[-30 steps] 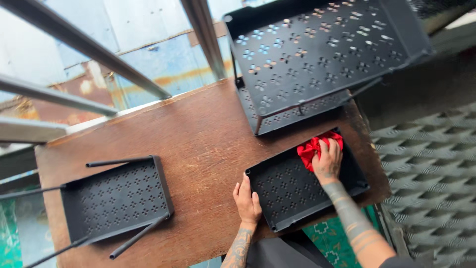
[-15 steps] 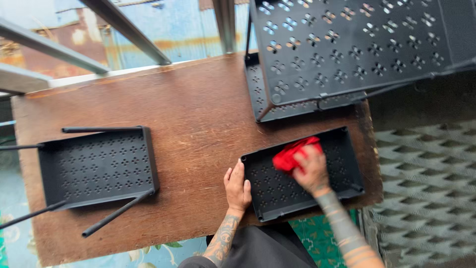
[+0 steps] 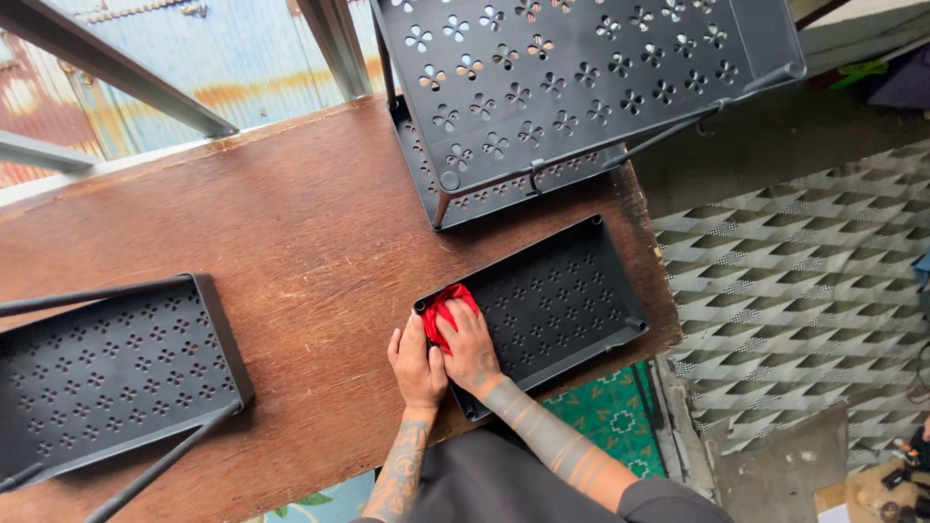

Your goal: The person inserts metal legs into the corner holes of black plastic trays and wipes the trays with a red cloth. The person repeats this process for multiple trays, stacking the finished units on a wooden table.

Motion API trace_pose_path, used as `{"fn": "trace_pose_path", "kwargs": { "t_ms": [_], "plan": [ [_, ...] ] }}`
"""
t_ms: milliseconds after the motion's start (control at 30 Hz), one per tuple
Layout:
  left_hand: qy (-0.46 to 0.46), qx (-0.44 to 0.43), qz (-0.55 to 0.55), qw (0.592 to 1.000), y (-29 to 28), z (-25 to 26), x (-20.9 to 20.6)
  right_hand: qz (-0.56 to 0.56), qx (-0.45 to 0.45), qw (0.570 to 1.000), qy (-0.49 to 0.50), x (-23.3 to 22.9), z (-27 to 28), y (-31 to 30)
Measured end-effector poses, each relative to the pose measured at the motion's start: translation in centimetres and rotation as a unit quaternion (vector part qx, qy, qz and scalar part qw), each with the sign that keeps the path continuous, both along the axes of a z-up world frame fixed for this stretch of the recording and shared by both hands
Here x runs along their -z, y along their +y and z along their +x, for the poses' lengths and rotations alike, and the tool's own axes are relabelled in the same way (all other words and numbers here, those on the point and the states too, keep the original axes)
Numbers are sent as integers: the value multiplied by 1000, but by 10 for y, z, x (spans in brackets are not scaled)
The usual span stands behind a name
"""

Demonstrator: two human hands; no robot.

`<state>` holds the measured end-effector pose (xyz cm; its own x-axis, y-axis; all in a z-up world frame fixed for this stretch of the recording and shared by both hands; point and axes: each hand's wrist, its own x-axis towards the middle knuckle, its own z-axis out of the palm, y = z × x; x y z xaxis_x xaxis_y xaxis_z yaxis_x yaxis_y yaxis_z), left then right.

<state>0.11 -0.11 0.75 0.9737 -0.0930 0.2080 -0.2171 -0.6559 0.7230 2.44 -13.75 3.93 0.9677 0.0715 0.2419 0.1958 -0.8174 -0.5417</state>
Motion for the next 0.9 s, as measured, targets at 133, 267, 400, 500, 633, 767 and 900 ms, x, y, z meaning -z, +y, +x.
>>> {"fn": "trace_pose_path", "kwargs": {
  "t_ms": [133, 267, 400, 500, 633, 767, 900],
  "plan": [
    [-8, -1, 0, 1000, 0, 0, 2, 2, -148, 989, 5, 0, 4, -53],
    [0, 0, -10, 1000, 0, 0, 0, -75, -1, 997, 23, 4, 14, -152],
    [4, 5, -13, 1000, 0, 0, -7, 242, 236, 912, 235, -18, 14, -235],
    [3, 13, -18, 1000, 2, 6, -27, 503, 229, 829, 88, -50, 23, -262],
    [23, 14, -7, 1000, 4, 21, -64, 407, 321, 854, 50, -84, 44, -250],
    [228, -44, 11, 973, -3, 38, -82, 168, 372, 895, 179, -105, 42, -223],
    [200, -97, -127, 967, 2, 64, -80, 329, 340, 872, 129, -112, 41, -199]
  ]
}}
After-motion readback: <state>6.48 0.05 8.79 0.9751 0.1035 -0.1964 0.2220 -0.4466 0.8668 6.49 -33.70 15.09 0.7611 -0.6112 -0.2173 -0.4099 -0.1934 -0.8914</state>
